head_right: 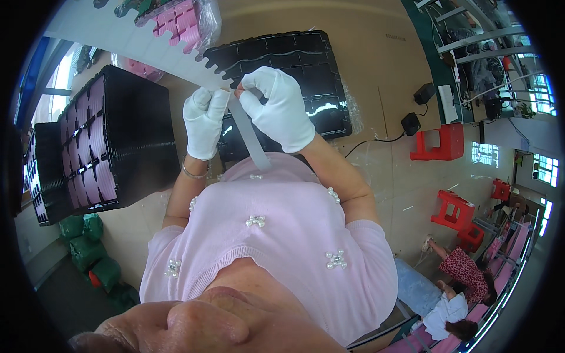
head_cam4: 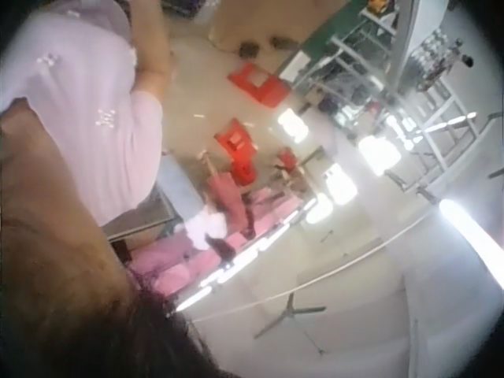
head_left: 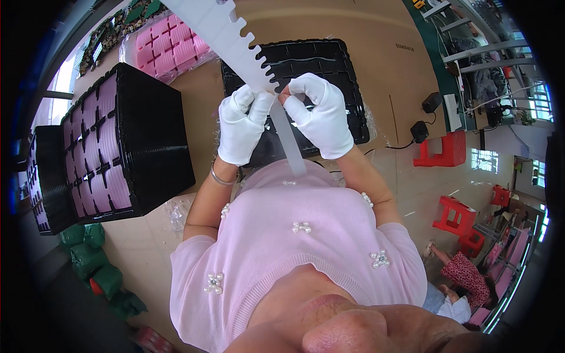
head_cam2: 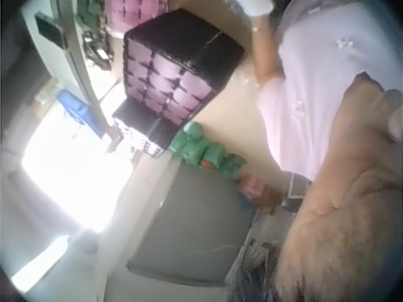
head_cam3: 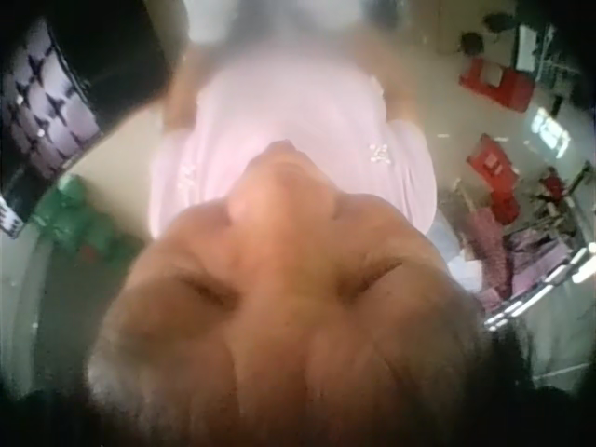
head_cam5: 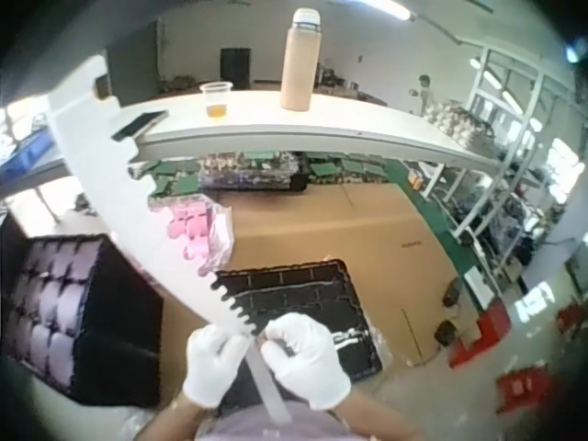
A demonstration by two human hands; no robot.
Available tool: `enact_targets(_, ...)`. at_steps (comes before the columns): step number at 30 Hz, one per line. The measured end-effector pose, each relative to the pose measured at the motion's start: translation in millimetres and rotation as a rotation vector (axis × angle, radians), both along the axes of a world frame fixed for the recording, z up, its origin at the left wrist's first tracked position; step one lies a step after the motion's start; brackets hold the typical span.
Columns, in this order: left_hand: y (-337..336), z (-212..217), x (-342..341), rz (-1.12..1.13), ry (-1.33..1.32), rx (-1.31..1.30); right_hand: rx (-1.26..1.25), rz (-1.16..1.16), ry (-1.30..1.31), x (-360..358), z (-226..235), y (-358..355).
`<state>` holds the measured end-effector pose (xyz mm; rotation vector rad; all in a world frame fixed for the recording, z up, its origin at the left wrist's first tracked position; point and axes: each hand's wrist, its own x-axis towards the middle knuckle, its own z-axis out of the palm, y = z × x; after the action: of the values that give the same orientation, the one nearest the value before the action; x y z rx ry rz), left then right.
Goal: Assembling protective components by placing pink foam inserts and white divider strips into black plastic trays.
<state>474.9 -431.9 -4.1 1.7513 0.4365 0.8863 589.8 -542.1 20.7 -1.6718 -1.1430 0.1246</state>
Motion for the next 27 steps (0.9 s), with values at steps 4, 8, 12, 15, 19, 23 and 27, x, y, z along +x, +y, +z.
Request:
enact_targets(4,4,8,5,0.088,-0.064,-0.018,0.285,0.016,-0.542,1,-13,4)
enact_targets(8,20,24,-6,0.283,-0.110,-0.217,0.313,0.211,-0.498,-21,-31,-7)
enact_targets(12,56,8,-39,0.366,-0.132,-0.102,-0.333,0.235,0.087,-11,-88,-10)
enact_targets(15,62,7,-69,0.447,-0.143,-0.063,-0.371,0.258,-0.164,-17,-118,9)
enact_targets(19,63,4,-89,0.633,-0.130,0.046,-0.602,0.280,-0.327,-32,-131,33)
enact_targets(23,64,-5,-92,0.555,-0.166,-0.005,-0.703,0.309,-0.352,-38,-139,43)
enact_targets(27,63,-11,-90,0.552,-0.174,-0.011,-0.739,0.305,-0.384,-41,-143,47)
